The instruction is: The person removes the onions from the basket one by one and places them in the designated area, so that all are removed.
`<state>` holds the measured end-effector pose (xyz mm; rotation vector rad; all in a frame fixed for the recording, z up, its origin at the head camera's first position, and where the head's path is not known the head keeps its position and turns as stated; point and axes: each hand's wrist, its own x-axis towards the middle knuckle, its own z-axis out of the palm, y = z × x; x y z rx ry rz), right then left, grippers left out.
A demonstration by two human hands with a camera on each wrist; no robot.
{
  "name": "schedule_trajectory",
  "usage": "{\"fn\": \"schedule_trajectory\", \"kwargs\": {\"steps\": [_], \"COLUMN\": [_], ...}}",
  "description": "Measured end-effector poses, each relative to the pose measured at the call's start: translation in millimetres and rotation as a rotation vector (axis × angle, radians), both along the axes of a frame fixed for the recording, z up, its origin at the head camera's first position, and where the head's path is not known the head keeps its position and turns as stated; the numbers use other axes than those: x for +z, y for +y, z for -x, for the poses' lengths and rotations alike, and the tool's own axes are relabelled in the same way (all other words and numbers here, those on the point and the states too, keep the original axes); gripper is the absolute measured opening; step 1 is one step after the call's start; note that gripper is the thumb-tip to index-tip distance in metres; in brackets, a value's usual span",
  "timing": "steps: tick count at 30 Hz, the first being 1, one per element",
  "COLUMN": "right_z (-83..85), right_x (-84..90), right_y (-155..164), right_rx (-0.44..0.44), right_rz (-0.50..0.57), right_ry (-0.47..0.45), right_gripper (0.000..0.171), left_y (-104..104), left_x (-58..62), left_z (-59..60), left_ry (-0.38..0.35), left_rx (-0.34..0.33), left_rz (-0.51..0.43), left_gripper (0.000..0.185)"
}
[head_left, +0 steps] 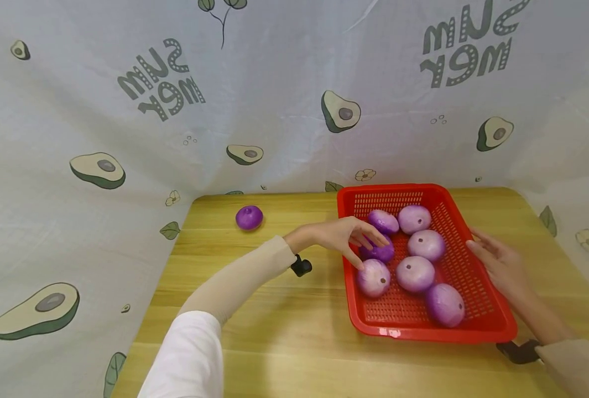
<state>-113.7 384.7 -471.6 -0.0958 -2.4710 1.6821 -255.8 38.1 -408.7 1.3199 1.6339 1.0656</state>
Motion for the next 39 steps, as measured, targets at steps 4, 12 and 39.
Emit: {"fn": "schedule_trajectory", "kwargs": {"steps": [4,12,39], "right_z": [0.3,1.7,1.1], "right_x": [0.1,-1.5,-2.5], "right_y": [-0.4,-0.1,1.6], "right_rx": [0.004,-0.006,0.037], "right_rz": [0.018,0.025,0.054], "right_ry": [0.002,-0.001,0.009], "right_gripper": [0.052,0.051,0.051], "left_y": [7.6,19.1,31.1], "left_x": [-4.4,-7.8,-18.3], "left_z": [0.0,-5.4,-11.6], "left_ry": [0.001,0.064,0.562], "left_rx": [-0.039,-0.07,-0.022], "left_rz": [0.007,0.082,0.375], "left_gripper": [0.062,0.062,0.067]}}
